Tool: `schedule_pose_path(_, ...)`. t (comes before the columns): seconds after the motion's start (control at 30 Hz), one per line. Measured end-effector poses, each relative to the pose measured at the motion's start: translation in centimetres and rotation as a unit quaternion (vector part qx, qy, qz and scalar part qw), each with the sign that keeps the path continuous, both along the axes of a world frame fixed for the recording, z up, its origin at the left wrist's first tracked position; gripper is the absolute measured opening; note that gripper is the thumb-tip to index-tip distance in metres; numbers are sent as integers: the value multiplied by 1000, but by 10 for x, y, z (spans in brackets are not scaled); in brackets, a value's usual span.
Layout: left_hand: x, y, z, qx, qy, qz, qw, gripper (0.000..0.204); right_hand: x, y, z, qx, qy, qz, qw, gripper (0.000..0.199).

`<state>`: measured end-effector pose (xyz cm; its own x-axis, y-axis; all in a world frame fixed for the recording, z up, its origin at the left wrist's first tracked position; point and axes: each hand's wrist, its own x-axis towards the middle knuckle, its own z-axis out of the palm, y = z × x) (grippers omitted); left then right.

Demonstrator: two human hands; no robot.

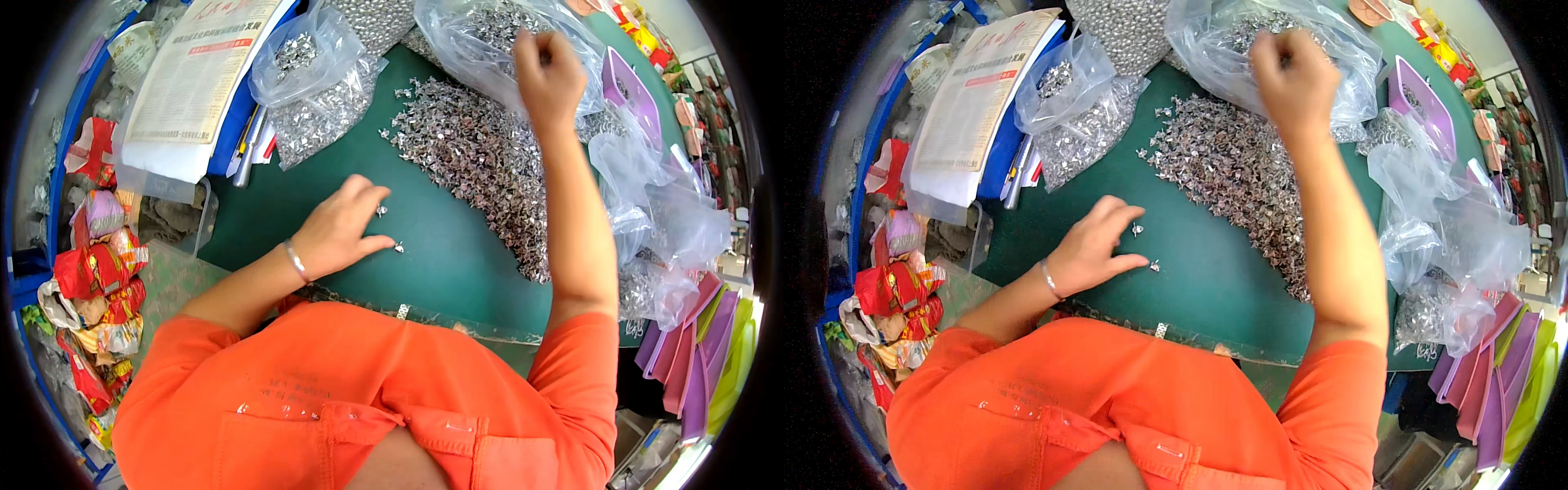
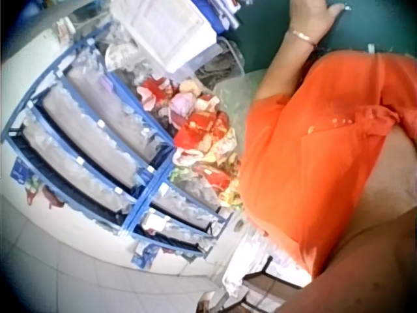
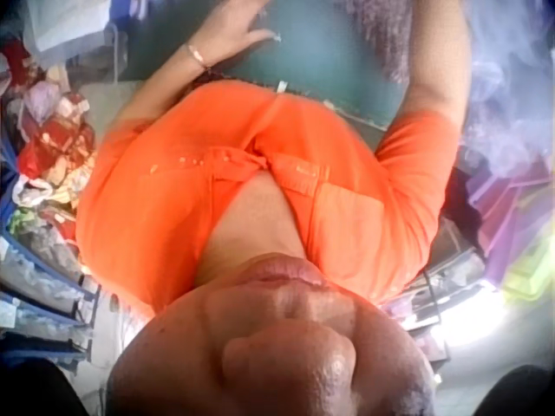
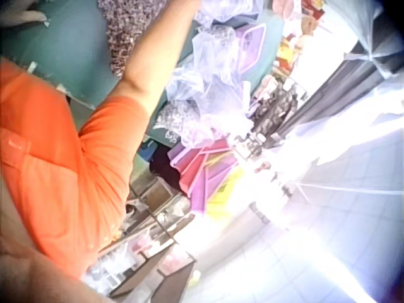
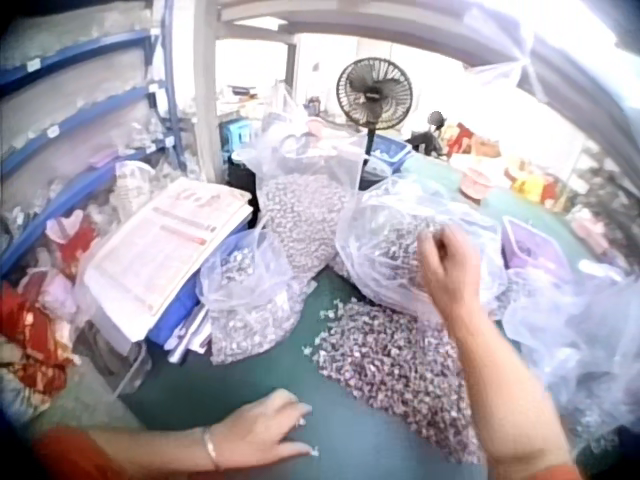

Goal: The person sits at a green workbench and sorts small silver metal pieces by hand. They pick up individual items from a large pile, inspect them, and place them into a smaller pile, occasionally transferring handfuls between piles.

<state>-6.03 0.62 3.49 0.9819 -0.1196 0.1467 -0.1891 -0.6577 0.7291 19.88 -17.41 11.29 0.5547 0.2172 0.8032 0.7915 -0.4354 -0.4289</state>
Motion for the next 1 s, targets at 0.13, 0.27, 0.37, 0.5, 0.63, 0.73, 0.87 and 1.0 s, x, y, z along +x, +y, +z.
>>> schedule_pose_path(0.13, 4, -8, -15, 26, -39, -60, 997, 36, 44, -3, 16, -131, -149, -66, 978, 14)
schedule_pose_path(0.27, 3, -10, -13, -64, 22, -114, 991, 15, -14, 3, -12, -120, -123, 95, 981, 6)
schedule_pose_path(0.37, 19, -3, 3, -132, 88, -160, 974, 11, -124, 16, -73, -275, 9, 212, 938, 29)
schedule_pose_path(0.5, 38, 10, 1, -150, 51, 26, 987, 11, -153, 0, -88, -346, 41, 167, 922, 40)
schedule_pose_path(0.63, 49, 9, -16, 61, -146, 28, 987, 28, -176, -33, -86, -308, 100, 166, 931, 42)
schedule_pose_path(0.73, 48, 1, -15, 34, -113, -73, 990, 26, -192, -54, -88, -271, 119, 149, 944, 40)
schedule_pose_path(0.87, 38, -14, -12, 26, -93, -119, 988, 24, -211, -77, -92, -212, 150, 97, 961, 36)
schedule_pose_path(1.0, 23, -19, -16, 0, -33, -184, 982, 24, -230, -95, -97, -151, 170, 8, 974, 35)
